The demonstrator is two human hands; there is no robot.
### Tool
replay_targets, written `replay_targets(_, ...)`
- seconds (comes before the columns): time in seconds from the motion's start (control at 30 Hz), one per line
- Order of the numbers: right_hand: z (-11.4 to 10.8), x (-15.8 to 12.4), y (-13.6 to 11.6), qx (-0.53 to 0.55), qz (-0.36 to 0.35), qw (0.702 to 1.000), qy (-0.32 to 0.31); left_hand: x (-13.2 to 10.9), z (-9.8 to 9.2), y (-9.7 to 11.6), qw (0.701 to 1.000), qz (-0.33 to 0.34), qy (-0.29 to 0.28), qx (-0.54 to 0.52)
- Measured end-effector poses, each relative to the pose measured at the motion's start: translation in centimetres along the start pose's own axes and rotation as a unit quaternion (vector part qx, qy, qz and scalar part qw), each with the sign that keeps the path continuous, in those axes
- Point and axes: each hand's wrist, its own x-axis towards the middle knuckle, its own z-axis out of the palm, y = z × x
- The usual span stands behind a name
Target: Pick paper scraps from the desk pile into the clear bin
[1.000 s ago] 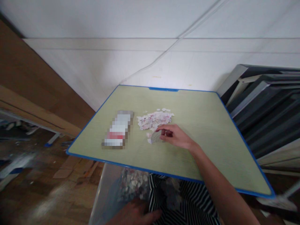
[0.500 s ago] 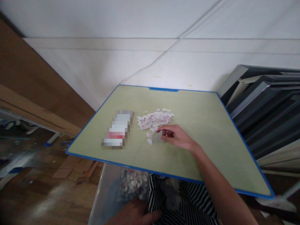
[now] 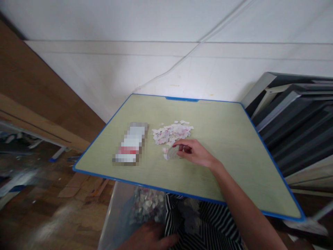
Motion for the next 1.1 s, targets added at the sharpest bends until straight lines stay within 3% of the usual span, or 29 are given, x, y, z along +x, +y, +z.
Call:
replay_targets(0.3, -0.3, -0.1, -0.3, -0.015, -0.001, 1.000, -0.012, 0.2, 1.0, 0.1, 0.996, 0.014, 0.083, 0.010)
replay_targets(0.57, -1.2, -0.4, -0.6, -0.036, 0.001, 0.999, 0.012, 0.3, 0.5, 0.1, 0.999, 0.009, 0.049, 0.018)
replay_targets(0.87, -1.3, -0.6, -0.6, -0.071, -0.052, 0.996, 0.032, 0.3, 2.9, 0.0, 0.994, 0.002, 0.105, 0.007)
replay_targets(1.1, -1.4, -0.8, -0.6, -0.098, -0.069, 0.992, 0.037, 0.2, 1.5, 0.0, 0.998, 0.002, 0.066, 0.011)
